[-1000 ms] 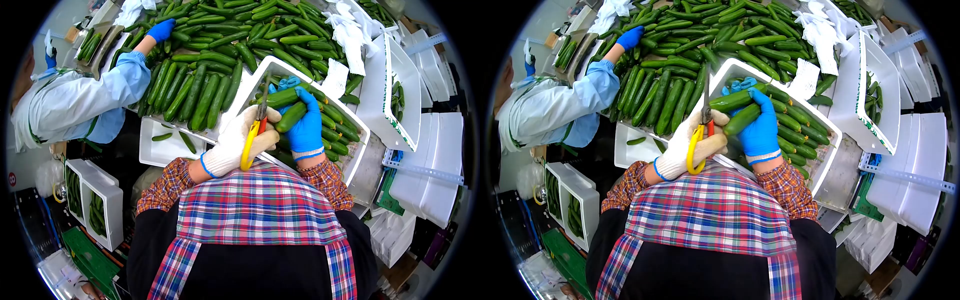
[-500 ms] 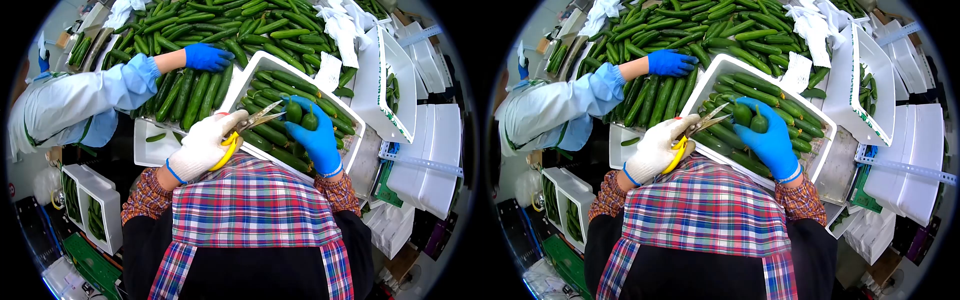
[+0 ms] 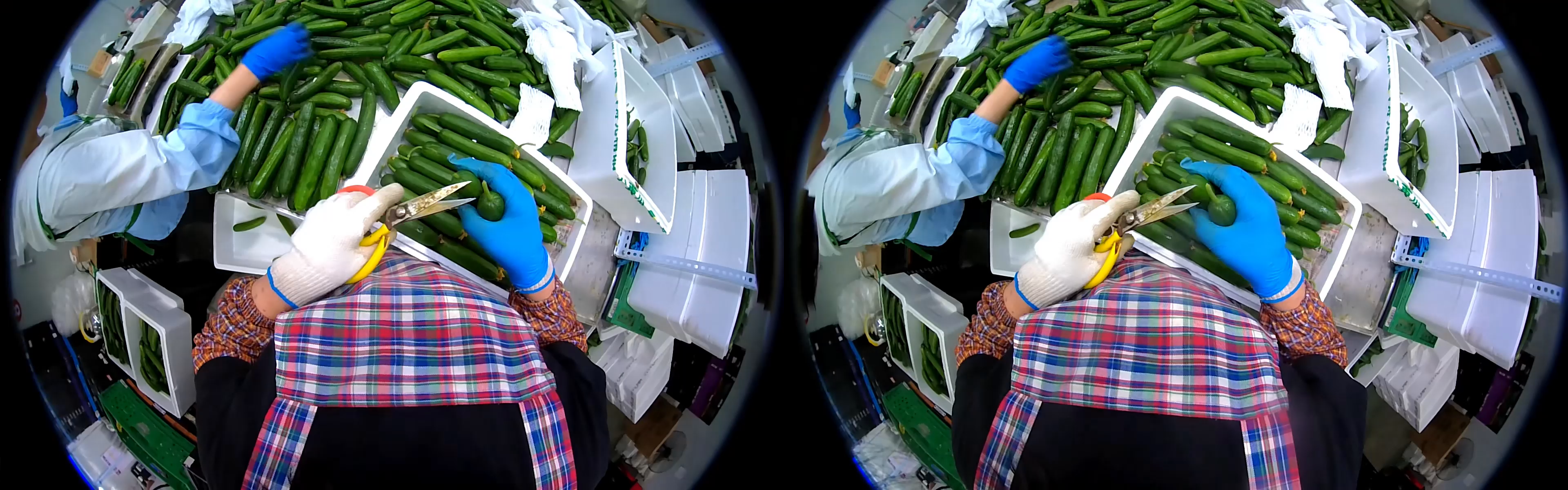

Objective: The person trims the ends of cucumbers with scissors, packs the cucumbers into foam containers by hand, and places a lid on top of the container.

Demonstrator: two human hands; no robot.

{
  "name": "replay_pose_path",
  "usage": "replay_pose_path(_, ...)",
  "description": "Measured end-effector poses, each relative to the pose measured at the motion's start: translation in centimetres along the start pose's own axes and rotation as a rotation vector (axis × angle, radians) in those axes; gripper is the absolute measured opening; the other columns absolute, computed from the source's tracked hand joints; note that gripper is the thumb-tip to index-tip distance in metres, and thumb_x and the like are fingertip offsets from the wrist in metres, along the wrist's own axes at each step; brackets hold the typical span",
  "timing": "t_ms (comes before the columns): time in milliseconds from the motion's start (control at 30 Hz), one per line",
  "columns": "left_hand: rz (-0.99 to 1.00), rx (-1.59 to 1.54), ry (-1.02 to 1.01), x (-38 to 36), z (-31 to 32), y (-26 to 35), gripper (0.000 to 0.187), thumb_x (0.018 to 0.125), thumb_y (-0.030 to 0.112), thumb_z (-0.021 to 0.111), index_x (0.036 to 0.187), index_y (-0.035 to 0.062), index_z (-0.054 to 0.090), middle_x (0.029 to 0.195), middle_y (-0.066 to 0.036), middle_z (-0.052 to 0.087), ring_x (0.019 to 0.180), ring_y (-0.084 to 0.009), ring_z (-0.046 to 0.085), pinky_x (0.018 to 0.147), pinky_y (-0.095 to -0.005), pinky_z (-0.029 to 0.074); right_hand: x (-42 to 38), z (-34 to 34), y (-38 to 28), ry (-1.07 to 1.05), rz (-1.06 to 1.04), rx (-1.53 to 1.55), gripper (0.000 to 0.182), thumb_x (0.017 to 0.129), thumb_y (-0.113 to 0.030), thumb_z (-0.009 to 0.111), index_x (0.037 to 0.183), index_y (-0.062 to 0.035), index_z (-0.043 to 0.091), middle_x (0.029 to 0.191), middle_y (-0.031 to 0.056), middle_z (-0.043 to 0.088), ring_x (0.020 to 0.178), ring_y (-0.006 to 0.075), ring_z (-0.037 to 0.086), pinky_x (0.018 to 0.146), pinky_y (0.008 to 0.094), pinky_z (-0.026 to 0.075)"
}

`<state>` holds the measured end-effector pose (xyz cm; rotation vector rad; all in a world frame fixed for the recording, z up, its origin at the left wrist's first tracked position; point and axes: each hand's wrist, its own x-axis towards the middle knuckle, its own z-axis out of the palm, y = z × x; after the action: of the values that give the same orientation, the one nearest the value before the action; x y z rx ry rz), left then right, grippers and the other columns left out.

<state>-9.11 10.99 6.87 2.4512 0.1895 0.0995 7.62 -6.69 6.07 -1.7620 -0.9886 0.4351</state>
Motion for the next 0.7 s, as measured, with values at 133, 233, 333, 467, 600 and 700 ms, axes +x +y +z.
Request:
replay_pose_path(133, 0.012, 0.054, -0.026, 0.3, 0.1, 0.4, 0.044, 0.081, 0.012, 0.068, 0.123, 0.0066, 0.055, 0.088, -0.014, 0.064, 0.079, -0.0339, 0.064, 0.068, -0.0409, 0.052, 0.2, 0.2, -0.1, -0.024, -0.038, -0.055, 0.052, 0.070, 0.000, 0.068, 0.121, -0.0084, 0.061, 0.117, 0.0130, 0.063, 0.110, 0.0275, 0.060, 0.097, 0.0356, 0.046)
replay_pose_path(233, 0.009, 0.078, -0.072, 0.3, 0.4, 0.4, 0.044, 0.081, 0.013, 0.068, 0.122, 0.0064, 0.055, 0.086, -0.014, 0.064, 0.079, -0.0334, 0.064, 0.067, -0.0410, 0.052, 0.4, 0.1, -0.4, -0.030, -0.050, -0.059, 0.054, 0.069, -0.001, 0.068, 0.122, -0.0087, 0.061, 0.117, 0.0129, 0.062, 0.110, 0.0277, 0.060, 0.097, 0.0356, 0.046)
replay_pose_path(333, 0.027, 0.093, -0.040, 0.3, 0.7, 0.3, 0.045, 0.081, 0.013, 0.068, 0.123, 0.0069, 0.055, 0.086, -0.014, 0.064, 0.077, -0.0331, 0.065, 0.066, -0.0410, 0.052, 0.5, 0.2, -0.2, -0.037, -0.044, -0.036, 0.054, 0.069, -0.002, 0.070, 0.122, -0.0086, 0.061, 0.117, 0.0127, 0.063, 0.111, 0.0279, 0.060, 0.097, 0.0354, 0.046)
replay_pose_path(467, -0.070, -0.025, -0.112, 0.6, 0.8, 0.7, 0.042, 0.081, 0.017, 0.070, 0.120, 0.0068, 0.058, 0.085, -0.012, 0.065, 0.076, -0.0315, 0.066, 0.065, -0.0383, 0.053, 0.6, 0.3, 0.1, -0.044, 0.036, 0.033, 0.051, 0.071, -0.001, 0.064, 0.122, -0.0047, 0.060, 0.118, 0.0121, 0.063, 0.109, 0.0243, 0.060, 0.097, 0.0335, 0.045)
replay_pose_path(600, -0.080, -0.141, 0.065, -0.1, 1.6, 0.0, 0.043, 0.080, 0.022, 0.073, 0.117, 0.0050, 0.061, 0.081, -0.011, 0.066, 0.071, -0.0255, 0.066, 0.064, -0.0325, 0.053, 1.3, -0.7, 0.1, -0.110, 0.480, 0.779, 0.053, 0.078, -0.005, 0.061, 0.130, -0.0029, 0.054, 0.110, 0.0127, 0.063, 0.097, 0.0219, 0.064, 0.091, 0.0342, 0.051)
replay_pose_path(700, -0.214, -0.231, 0.084, -0.5, 1.1, -0.2, 0.045, 0.079, 0.021, 0.074, 0.118, 0.0038, 0.062, 0.079, -0.012, 0.065, 0.068, -0.0208, 0.065, 0.063, -0.0290, 0.051, 1.4, -1.2, 1.0, -0.254, 0.589, 1.213, 0.060, 0.082, -0.007, 0.055, 0.140, -0.0011, 0.043, 0.105, 0.0128, 0.062, 0.092, 0.0226, 0.064, 0.087, 0.0355, 0.053)
